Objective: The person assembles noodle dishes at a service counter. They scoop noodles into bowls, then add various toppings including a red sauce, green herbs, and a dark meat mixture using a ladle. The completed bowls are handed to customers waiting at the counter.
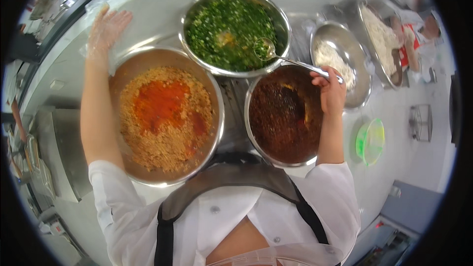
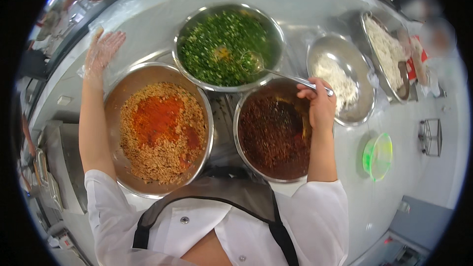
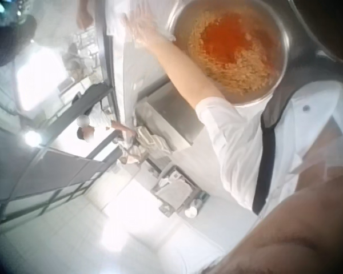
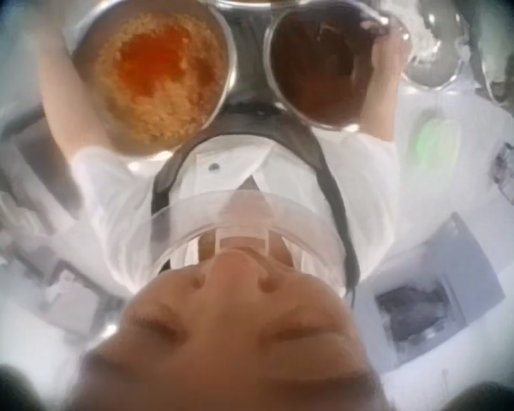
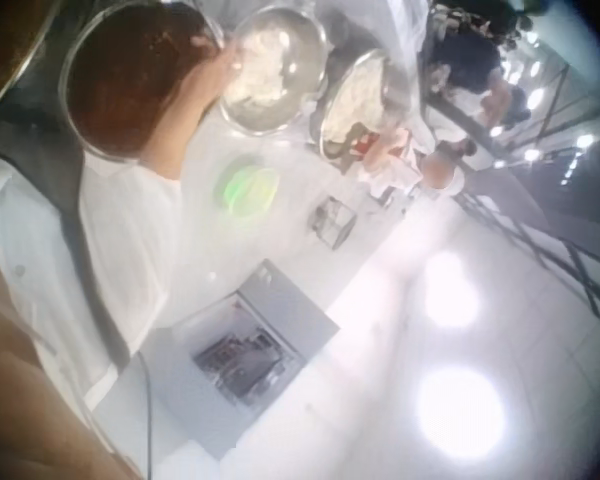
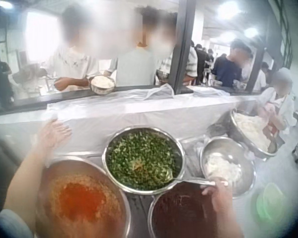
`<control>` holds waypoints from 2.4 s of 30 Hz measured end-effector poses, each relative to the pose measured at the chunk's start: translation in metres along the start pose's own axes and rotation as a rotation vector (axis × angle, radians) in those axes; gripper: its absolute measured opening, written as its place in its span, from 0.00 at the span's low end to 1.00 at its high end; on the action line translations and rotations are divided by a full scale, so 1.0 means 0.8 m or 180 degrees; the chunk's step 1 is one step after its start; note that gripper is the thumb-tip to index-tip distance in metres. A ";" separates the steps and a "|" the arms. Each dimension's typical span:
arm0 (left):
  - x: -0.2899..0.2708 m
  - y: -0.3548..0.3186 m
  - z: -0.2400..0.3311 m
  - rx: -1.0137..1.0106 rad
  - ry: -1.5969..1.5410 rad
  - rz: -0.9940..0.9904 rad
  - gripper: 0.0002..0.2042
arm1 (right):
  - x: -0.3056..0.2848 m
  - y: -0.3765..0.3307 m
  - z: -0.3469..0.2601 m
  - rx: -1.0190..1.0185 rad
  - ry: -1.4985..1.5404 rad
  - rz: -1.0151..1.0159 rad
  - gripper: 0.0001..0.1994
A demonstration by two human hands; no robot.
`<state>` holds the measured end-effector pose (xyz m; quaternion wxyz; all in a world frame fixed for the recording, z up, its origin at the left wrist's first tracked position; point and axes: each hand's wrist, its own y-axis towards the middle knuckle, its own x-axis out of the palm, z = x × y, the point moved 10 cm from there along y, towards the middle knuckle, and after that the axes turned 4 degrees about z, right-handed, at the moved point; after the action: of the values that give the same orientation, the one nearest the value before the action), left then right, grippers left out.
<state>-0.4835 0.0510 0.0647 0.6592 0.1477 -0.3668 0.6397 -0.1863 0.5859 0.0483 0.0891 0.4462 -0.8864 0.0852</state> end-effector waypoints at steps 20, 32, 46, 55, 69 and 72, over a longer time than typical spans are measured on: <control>0.075 0.039 -0.024 0.0403 -0.0336 0.0091 0.37 | -0.047 -0.182 0.145 0.0266 -0.2060 -0.0026 0.08; 0.027 -0.003 -0.050 -0.0041 0.0277 0.0581 0.35 | -0.108 -0.167 0.172 0.0891 -0.0578 0.0657 0.10; 0.000 -0.219 -0.151 0.0032 0.0569 0.0881 0.40 | -0.110 -0.144 0.015 0.0228 -0.0108 0.0697 0.09; -0.024 -0.321 -0.268 -0.0704 0.0077 0.0649 0.38 | 0.072 -0.203 -0.089 -0.0771 0.0045 -0.0980 0.12; -0.148 -0.418 -0.221 0.0298 -0.0196 0.1546 0.33 | 0.259 -0.301 -0.052 -0.3099 -0.1126 -0.2783 0.09; -0.186 -0.448 -0.186 0.0617 -0.0416 0.1808 0.35 | 0.263 -0.246 0.033 -0.1041 -0.0694 -0.2241 0.09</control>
<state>-0.0853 -0.0090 -0.0395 0.4118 0.1423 -0.3722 0.8196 -0.1533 0.3012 0.0862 0.0881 0.7089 -0.6855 -0.1405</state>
